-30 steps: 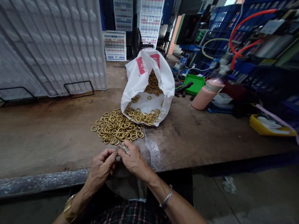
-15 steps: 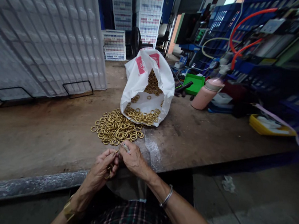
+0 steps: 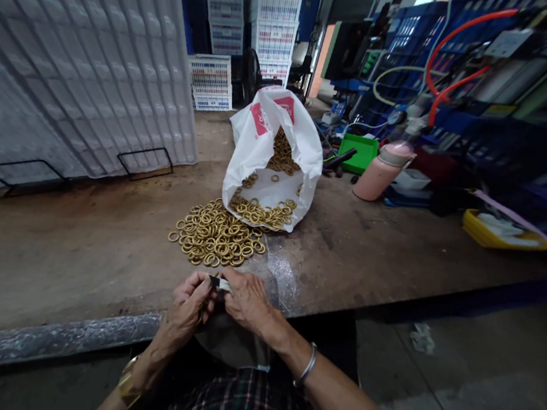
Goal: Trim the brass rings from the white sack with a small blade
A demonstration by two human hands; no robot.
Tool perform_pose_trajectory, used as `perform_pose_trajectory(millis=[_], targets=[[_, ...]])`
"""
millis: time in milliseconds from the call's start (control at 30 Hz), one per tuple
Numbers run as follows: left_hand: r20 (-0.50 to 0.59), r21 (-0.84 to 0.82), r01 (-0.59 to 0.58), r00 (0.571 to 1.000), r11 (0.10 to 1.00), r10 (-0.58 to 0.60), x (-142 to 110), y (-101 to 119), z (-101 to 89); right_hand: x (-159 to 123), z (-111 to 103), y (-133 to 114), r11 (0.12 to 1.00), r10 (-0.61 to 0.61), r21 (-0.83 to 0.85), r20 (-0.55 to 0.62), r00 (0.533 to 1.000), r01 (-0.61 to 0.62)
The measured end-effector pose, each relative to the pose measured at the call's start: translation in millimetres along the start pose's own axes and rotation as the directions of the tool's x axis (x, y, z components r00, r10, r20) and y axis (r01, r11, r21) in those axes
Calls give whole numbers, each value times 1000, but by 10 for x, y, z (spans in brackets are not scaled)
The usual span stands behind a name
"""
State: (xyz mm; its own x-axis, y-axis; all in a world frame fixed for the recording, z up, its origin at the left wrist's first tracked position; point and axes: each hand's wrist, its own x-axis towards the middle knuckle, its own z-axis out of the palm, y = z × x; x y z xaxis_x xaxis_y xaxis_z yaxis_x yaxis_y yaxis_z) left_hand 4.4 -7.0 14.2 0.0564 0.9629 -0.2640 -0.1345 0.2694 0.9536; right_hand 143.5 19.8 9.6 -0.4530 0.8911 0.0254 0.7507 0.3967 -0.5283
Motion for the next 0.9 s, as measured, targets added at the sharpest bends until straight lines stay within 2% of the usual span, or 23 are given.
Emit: perform_pose_trajectory(millis=[133,233,367,500,700,900], targets=[[-42,24,3,999,1000,-2,-67,42,19,9,9,34,992,30,-125,38,999,-25],[17,-39,48,999,998,-47,-156,88,29,34,-29,87,977,75,-200,31,997,-68],[101,-223,122,990,967,-102,-218,137,30,136,-82,123,969,124,-205,-85,989,-140],[92,-414,129,991,901,-100,-167,104,-4,318,-129,53,978,126,-139,-189,974,-154],[73,-504,154,988,850,-135,-112,70,-80,549,-191,-60,947,186,-244,-123,975,-211],[142,-590,217,976,778,-164,-81,80,-134,625,-167,-80,926,233,-281,-100,967,-252]])
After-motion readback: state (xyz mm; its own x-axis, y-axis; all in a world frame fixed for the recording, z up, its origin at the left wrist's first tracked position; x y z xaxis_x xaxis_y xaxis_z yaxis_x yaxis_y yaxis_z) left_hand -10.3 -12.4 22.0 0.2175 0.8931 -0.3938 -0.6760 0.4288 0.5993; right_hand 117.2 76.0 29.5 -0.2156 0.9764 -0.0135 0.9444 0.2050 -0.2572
